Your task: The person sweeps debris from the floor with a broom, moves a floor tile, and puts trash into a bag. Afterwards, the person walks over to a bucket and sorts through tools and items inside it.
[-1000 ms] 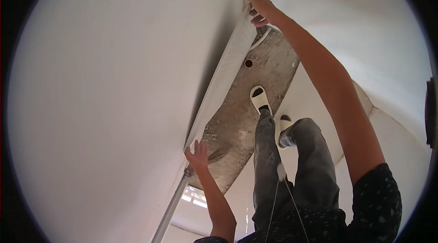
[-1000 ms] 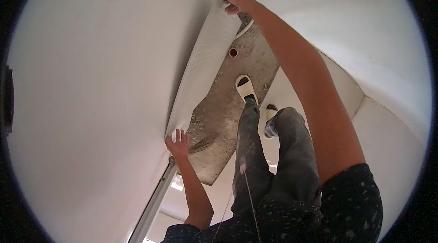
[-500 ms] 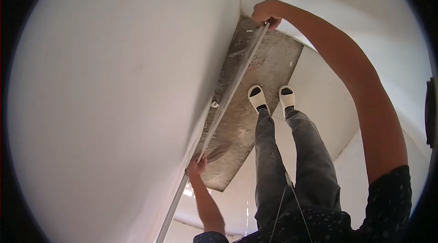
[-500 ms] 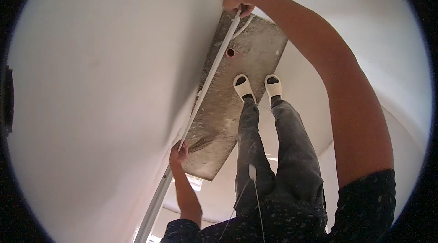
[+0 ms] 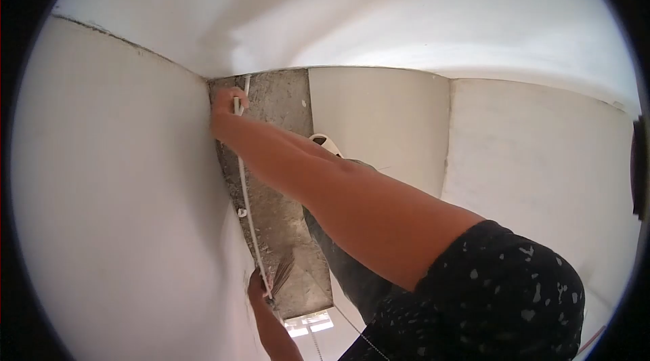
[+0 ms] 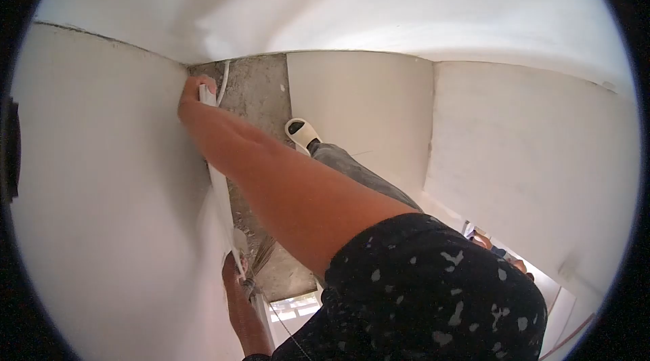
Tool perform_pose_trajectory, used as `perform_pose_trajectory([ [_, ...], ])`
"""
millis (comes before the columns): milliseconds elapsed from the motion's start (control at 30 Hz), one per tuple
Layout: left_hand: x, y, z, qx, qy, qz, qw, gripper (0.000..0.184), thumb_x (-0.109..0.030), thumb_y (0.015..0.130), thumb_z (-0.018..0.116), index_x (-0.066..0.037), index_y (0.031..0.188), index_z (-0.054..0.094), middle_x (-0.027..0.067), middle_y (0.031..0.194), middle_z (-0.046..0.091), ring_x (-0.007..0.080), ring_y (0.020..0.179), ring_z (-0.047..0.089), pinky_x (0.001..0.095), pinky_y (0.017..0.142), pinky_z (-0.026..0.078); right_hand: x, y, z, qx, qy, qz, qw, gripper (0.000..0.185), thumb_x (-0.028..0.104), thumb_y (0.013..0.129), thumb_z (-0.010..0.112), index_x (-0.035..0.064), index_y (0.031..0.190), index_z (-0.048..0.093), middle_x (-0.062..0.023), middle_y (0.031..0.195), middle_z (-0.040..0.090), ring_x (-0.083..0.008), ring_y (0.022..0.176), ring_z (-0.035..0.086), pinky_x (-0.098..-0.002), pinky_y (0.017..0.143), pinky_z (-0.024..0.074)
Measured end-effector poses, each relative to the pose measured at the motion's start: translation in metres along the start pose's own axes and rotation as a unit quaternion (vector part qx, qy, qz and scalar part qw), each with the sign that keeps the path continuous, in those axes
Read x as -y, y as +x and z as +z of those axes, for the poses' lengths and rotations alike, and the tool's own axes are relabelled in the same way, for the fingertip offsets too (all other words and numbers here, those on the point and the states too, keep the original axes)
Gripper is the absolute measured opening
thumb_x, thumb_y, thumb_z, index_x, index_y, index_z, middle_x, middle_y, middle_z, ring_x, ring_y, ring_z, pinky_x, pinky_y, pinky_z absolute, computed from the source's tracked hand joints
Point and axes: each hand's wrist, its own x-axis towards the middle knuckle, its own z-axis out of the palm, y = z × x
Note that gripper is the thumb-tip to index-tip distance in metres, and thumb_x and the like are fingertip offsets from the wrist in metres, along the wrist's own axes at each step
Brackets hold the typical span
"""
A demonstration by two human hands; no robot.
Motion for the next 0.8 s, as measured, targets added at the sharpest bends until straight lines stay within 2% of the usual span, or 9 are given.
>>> perform_pose_trajectory([
  [67,-0.002,0.023,-0.017,0.073,0.068,-0.025,0.995,0.05,-0.053,0.084,0.039,-0.007,0.079,0.058,0.0089,0.06,0.055,0.0193,0.051,0.053,0.0326,0.049,0.047,0.01,0.032,0.018,-0.017,0.131,0.028,0.991,0.031,0.027,0.06,0.069,0.0171,0.089,0.064,-0.0028,0.085,0.057,-0.0201,0.071,0.055,-0.0416,0.051,0.0439],
  [100,0.01,0.032,-0.017,0.066,0.079,0.039,0.994,0.05,-0.052,0.084,0.04,-0.006,0.082,0.058,0.0098,0.064,0.055,0.0201,0.055,0.054,0.0328,0.052,0.047,0.006,0.042,0.03,-0.059,0.2,0.033,0.977,0.031,0.026,0.062,0.068,0.0169,0.092,0.064,-0.0033,0.089,0.058,-0.0208,0.075,0.056,-0.0442,0.056,0.0451],
  [200,0.039,0.085,-0.017,-0.069,0.15,0.288,0.943,0.05,-0.05,0.084,0.041,-0.004,0.093,0.058,0.0126,0.077,0.058,0.0226,0.068,0.056,0.0333,0.062,0.046,-0.003,0.025,0.068,-0.279,0.166,0.043,0.945,0.031,0.025,0.066,0.067,0.012,0.094,0.066,-0.0049,0.093,0.062,-0.0229,0.091,0.057,-0.044,0.071,0.046],
  [233,0.044,0.103,-0.023,-0.129,0.179,0.343,0.913,0.051,-0.049,0.084,0.042,-0.003,0.097,0.058,0.0136,0.081,0.058,0.0234,0.072,0.057,0.0335,0.065,0.046,-0.013,0.019,0.07,-0.242,0.262,0.028,0.934,0.03,0.023,0.066,0.066,0.0118,0.093,0.066,-0.0065,0.094,0.062,-0.0233,0.091,0.057,-0.0425,0.071,0.0466],
  [267,0.047,0.12,-0.028,-0.174,0.196,0.371,0.891,0.052,-0.049,0.084,0.042,-0.002,0.101,0.058,0.0145,0.085,0.059,0.0243,0.076,0.057,0.0337,0.068,0.046,-0.028,0.001,0.066,-0.219,0.214,-0.011,0.952,0.026,0.02,0.068,0.064,0.0123,0.092,0.066,-0.007,0.095,0.062,-0.0236,0.091,0.058,-0.0425,0.068,0.0469],
  [333,0.06,0.11,-0.004,-0.24,0.155,0.305,0.908,0.057,-0.044,0.088,0.038,0.004,0.117,0.047,0.018,0.108,0.054,0.0269,0.095,0.053,0.0325,0.078,0.043,-0.045,0.005,0.067,-0.169,0.289,-0.02,0.942,0.031,0.021,0.068,0.066,0.0132,0.099,0.065,-0.0033,0.101,0.062,-0.0221,0.093,0.058,-0.0399,0.07,0.048],
  [433,0.099,-0.007,0.113,-0.219,0.117,0.322,0.914,0.065,-0.048,0.089,0.033,0.01,0.116,0.045,0.0258,0.112,0.051,0.0304,0.105,0.05,0.0336,0.09,0.036,-0.06,-0.013,0.068,-0.185,0.254,-0.027,0.949,0.022,0.015,0.071,0.061,0.011,0.092,0.066,-0.0038,0.093,0.064,-0.0227,0.086,0.061,-0.0388,0.063,0.0497],
  [500,0.122,0.004,0.111,-0.246,0.111,0.311,0.912,0.066,-0.048,0.089,0.033,0.012,0.113,0.046,0.026,0.111,0.052,0.0309,0.104,0.05,0.0344,0.088,0.037,-0.078,-0.028,0.07,-0.204,0.246,-0.041,0.947,0.019,0.013,0.072,0.059,0.0087,0.089,0.066,-0.0049,0.088,0.065,-0.0233,0.082,0.063,-0.0386,0.058,0.0502],
  [800,0.192,-0.014,0.163,-0.327,0.194,0.281,0.881,0.069,-0.05,0.087,0.035,0.015,0.103,0.051,0.0303,0.101,0.055,0.0365,0.098,0.054,0.0394,0.08,0.042,-0.127,-0.063,0.116,-0.223,0.182,-0.098,0.953,0.019,0.013,0.076,0.051,0.0055,0.085,0.066,-0.0131,0.088,0.064,-0.0253,0.08,0.063,-0.0352,0.067,0.0509],
])
